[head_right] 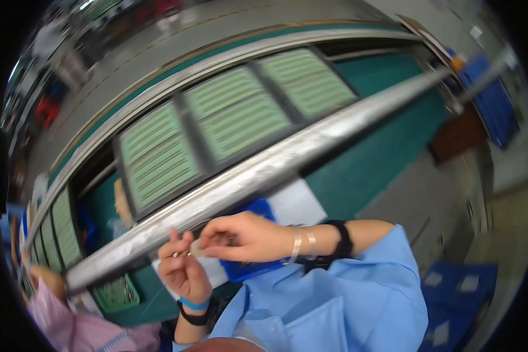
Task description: The person picks up small metal components from a blue bin by hand and places them into slots on a circuit board. This process is repeated multiple times before the person presses down on the board and slides it along the assembly line.
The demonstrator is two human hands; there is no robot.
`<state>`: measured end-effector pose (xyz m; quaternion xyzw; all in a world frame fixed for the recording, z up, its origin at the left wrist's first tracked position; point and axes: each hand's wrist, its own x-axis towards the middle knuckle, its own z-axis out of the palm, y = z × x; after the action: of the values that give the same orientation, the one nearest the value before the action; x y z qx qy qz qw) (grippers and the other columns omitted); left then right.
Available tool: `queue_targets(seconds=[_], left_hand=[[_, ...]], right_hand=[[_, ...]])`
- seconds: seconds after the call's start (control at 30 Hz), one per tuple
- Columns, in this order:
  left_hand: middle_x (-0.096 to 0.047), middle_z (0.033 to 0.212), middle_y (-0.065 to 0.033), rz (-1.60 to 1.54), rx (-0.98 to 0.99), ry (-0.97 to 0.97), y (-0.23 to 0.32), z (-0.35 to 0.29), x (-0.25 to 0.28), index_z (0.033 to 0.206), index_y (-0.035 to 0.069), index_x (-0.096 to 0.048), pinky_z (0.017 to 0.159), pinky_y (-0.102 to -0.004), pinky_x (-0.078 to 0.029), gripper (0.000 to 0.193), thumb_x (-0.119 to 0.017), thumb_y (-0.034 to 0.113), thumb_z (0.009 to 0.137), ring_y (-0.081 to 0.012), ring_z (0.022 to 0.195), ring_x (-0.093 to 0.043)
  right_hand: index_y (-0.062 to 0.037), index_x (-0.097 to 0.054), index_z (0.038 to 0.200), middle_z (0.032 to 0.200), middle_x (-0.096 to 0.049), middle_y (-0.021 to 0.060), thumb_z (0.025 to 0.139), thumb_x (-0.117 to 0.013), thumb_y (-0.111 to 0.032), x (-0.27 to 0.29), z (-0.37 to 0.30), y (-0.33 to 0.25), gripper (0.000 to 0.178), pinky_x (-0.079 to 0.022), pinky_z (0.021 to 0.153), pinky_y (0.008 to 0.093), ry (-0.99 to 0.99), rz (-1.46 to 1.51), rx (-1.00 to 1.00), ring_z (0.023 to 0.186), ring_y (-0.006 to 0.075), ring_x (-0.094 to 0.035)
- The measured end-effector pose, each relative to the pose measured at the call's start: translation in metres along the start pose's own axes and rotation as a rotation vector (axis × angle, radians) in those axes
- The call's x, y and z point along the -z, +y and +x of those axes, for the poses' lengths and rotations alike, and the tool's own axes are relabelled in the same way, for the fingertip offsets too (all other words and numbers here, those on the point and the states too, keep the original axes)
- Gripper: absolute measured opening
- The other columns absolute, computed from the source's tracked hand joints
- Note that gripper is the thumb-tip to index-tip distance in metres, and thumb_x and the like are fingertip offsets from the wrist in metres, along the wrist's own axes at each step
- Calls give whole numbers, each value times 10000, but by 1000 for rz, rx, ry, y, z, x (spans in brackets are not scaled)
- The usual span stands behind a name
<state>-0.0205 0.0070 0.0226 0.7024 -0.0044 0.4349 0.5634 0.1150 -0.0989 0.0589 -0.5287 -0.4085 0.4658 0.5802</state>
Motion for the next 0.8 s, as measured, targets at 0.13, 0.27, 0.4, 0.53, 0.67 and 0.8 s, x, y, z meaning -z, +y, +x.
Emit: queue_targets(seconds=[0.13, 0.27, 0.4, 0.53, 0.67, 0.8], left_hand=[[-457, 1156, -136, 40, -21, -101, -5, -6, -18, 1169, 109, -378, 1083, -499, -149, 316, -423, 2, 875, -271, 1054, -541], [-469, 1163, -134, 181, -21, -20, -5, -8, -17, 1223, 109, -349, 1085, -506, -136, 367, -420, 9, 876, -255, 1049, -541], [-477, 1178, -142, 278, -72, -102, -7, -3, -11, 1219, 104, -366, 1083, -512, -139, 376, -415, -18, 867, -257, 1027, -555], [-496, 1228, -181, -10, -11, -308, -8, -4, -7, 1264, 114, -428, 1063, -500, -156, 517, -434, -84, 786, -285, 1040, -557], [-433, 1310, -180, 58, -45, -266, -1, -1, 2, 1306, 116, -392, 1062, -525, -100, 582, -448, -97, 767, -285, 1139, -504], [-373, 1366, -156, 51, -40, -373, 3, 2, 4, 1335, 127, -364, 1057, -536, -104, 593, -449, -75, 784, -295, 1192, -451]], right_hand=[[5, -564, 934, 803, -601, 14, 859, -597, -178, 1, -6, 13, 201, -469, 596, 213, 22, 289, -40, 714, 82, -571], [-22, -570, 986, 795, -595, 21, 872, -584, -195, 6, -10, 26, 208, -449, 559, 204, -69, 426, -171, 666, 73, -550], [-41, -581, 940, 745, -571, 6, 876, -574, -255, 4, -9, 30, 223, -426, 522, 181, -95, 533, -287, 615, 62, -522], [-25, -577, 1060, 797, -578, 46, 882, -563, -231, 1, -10, 27, 272, -441, 534, 201, -122, 667, -383, 652, 86, -538], [4, -556, 1065, 843, -602, 92, 853, -593, -204, 4, -10, 34, 299, -491, 564, 271, -179, 692, -496, 683, 134, -575], [-2, -560, 1009, 846, -607, 101, 835, -613, -212, 19, -9, 53, 278, -499, 568, 290, -250, 815, -582, 683, 155, -586]])
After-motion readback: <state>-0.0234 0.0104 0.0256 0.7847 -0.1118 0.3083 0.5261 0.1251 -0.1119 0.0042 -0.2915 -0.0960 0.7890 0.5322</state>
